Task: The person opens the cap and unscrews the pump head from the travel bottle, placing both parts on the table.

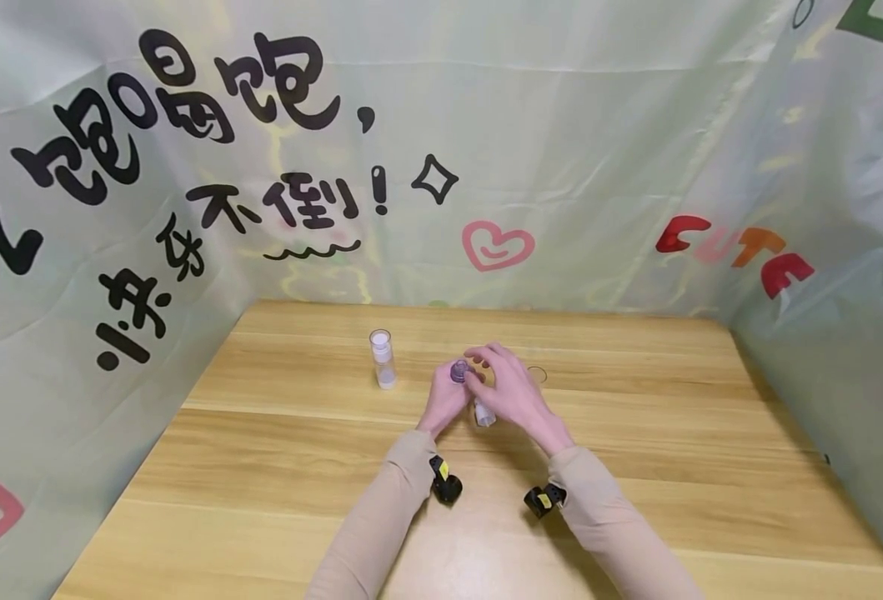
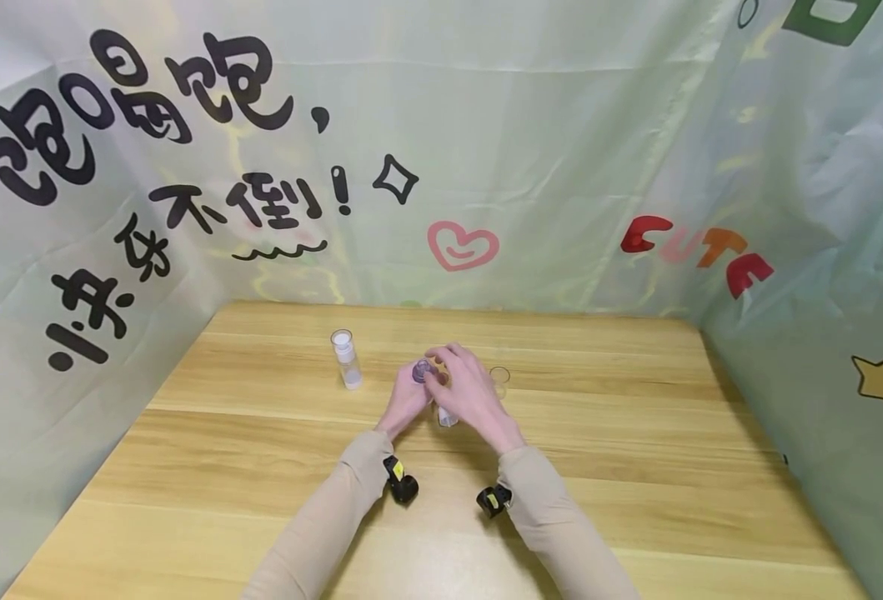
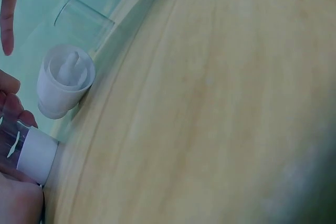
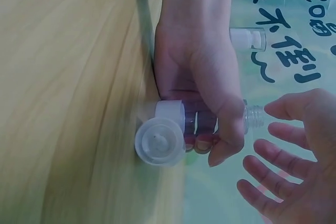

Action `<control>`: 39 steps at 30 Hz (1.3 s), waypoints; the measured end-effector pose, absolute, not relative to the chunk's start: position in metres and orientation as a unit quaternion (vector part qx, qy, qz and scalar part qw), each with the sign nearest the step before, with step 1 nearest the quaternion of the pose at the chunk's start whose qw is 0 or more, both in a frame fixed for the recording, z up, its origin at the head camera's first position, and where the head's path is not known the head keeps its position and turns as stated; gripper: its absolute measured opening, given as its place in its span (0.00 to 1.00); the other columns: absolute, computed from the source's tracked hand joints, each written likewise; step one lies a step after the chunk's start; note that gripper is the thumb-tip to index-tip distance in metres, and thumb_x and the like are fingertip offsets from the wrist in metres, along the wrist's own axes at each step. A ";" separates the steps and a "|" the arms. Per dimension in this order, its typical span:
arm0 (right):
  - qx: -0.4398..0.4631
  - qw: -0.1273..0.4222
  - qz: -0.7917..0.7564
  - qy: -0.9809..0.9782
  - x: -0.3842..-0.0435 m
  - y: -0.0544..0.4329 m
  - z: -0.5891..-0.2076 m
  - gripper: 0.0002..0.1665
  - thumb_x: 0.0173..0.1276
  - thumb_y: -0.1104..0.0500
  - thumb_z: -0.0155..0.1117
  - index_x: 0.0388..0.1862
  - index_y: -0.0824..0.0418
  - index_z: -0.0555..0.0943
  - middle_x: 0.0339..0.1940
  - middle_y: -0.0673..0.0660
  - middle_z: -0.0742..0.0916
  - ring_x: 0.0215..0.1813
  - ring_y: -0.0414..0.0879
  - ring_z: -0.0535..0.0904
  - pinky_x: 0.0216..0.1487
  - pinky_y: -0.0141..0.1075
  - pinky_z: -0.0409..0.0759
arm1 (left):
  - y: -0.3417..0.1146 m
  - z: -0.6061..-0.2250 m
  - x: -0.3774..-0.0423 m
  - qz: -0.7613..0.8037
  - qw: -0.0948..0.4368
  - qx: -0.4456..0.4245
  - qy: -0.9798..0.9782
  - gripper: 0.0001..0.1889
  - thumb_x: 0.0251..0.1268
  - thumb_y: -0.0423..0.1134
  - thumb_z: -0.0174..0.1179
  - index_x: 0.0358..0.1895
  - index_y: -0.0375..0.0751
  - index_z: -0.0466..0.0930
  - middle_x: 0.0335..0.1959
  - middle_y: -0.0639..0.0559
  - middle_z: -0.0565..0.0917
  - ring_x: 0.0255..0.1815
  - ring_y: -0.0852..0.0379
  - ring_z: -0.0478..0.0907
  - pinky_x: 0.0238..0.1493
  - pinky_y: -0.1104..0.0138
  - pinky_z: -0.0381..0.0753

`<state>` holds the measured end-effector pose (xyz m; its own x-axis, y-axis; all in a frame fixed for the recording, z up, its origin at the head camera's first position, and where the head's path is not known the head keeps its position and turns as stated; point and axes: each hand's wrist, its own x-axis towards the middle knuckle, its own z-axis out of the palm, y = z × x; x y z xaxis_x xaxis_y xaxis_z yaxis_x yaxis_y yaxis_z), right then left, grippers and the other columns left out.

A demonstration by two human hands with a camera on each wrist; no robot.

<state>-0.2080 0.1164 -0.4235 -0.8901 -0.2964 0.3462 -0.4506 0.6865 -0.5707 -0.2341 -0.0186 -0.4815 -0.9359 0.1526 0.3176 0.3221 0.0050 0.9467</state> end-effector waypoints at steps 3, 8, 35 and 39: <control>0.208 0.117 0.345 -0.908 -0.209 0.116 -0.423 0.22 0.67 0.57 0.67 0.58 0.62 0.81 0.48 0.61 0.86 0.50 0.56 0.82 0.49 0.48 0.82 | -0.016 -0.494 -0.242 -0.672 0.069 -0.159 -0.719 0.05 0.55 0.21 0.59 0.33 0.19 0.79 0.31 0.27 0.83 0.30 0.73 0.76 0.43 0.75 0.80; 0.196 0.122 0.348 -0.909 -0.210 0.119 -0.423 0.20 0.67 0.60 0.65 0.57 0.64 0.81 0.43 0.61 0.85 0.46 0.56 0.82 0.46 0.44 0.81 | -0.015 -0.505 -0.249 -0.651 0.078 -0.133 -0.743 0.04 0.59 0.25 0.62 0.29 0.26 0.78 0.22 0.48 0.78 0.26 0.69 0.71 0.36 0.74 0.74; 0.103 -0.003 0.223 -0.969 -0.220 0.125 -0.439 0.45 0.64 0.64 0.66 0.76 0.67 0.59 0.60 0.77 0.78 0.49 0.64 0.81 0.48 0.56 0.84 | -0.012 -0.501 -0.248 -0.653 0.053 -0.084 -0.751 0.09 0.63 0.39 0.67 0.34 0.35 0.81 0.26 0.57 0.81 0.28 0.64 0.75 0.40 0.71 0.77; 0.107 0.000 0.219 -0.970 -0.224 0.126 -0.440 0.43 0.65 0.64 0.67 0.76 0.68 0.60 0.58 0.75 0.79 0.48 0.63 0.82 0.49 0.56 0.83 | -0.011 -0.499 -0.247 -0.659 0.040 -0.089 -0.746 0.10 0.65 0.40 0.66 0.38 0.35 0.80 0.30 0.53 0.81 0.32 0.63 0.76 0.42 0.70 0.77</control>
<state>-0.2235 0.1261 -0.4403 -0.9772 -0.2071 0.0471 -0.2073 0.8816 -0.4240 -0.2472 -0.0113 -0.4995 -0.9809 0.0802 0.1770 0.1856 0.1169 0.9756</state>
